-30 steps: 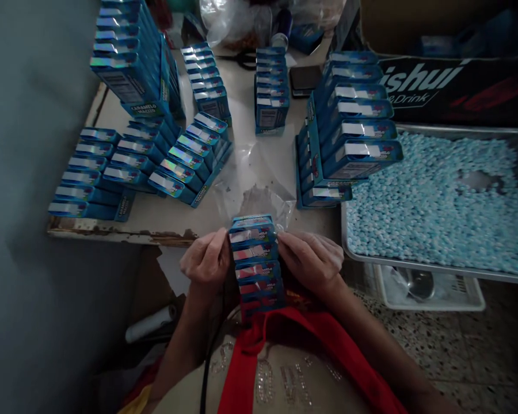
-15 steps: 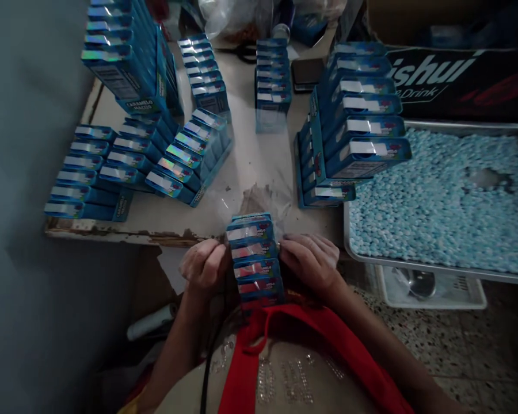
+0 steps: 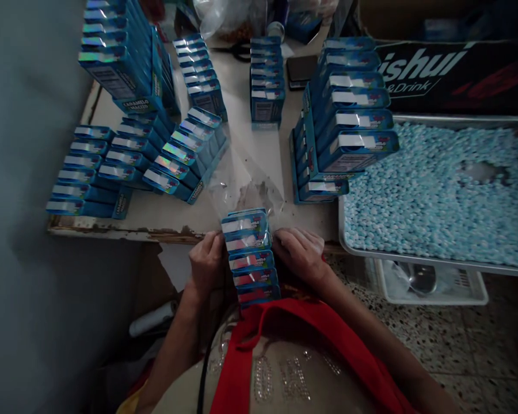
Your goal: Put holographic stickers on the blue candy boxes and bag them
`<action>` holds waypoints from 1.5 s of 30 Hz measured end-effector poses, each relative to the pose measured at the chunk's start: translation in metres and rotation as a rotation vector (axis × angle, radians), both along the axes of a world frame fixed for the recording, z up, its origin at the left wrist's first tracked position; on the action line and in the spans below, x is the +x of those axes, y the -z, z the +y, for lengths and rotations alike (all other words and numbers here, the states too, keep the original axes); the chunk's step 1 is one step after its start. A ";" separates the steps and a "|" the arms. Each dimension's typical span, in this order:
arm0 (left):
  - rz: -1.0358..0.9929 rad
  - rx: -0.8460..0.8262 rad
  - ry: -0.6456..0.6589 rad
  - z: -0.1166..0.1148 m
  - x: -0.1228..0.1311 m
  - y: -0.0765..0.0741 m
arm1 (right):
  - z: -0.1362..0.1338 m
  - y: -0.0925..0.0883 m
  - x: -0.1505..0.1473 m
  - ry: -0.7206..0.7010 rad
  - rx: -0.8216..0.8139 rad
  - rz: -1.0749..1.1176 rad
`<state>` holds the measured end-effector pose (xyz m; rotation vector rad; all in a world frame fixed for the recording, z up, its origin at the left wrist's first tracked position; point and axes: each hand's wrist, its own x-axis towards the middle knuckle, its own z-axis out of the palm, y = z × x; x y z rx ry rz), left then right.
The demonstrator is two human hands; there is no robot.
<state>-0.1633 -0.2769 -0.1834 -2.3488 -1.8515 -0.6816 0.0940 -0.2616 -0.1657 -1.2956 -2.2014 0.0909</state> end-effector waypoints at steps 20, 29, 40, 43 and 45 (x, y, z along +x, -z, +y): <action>-0.926 -0.803 0.078 -0.133 0.040 -0.024 | -0.119 0.026 0.078 -0.283 -0.583 0.482; -1.122 -0.752 -0.066 -0.092 0.050 -0.030 | -0.080 0.007 0.042 -0.212 -0.432 0.509; -0.711 -0.435 0.073 -0.079 0.061 -0.012 | -0.081 0.028 0.025 0.011 -0.311 0.238; -0.656 -0.359 0.076 -0.074 0.062 -0.005 | -0.079 0.031 0.022 0.093 -0.279 0.243; -0.637 -0.336 0.070 -0.072 0.063 0.000 | -0.077 0.036 0.020 0.152 -0.244 0.254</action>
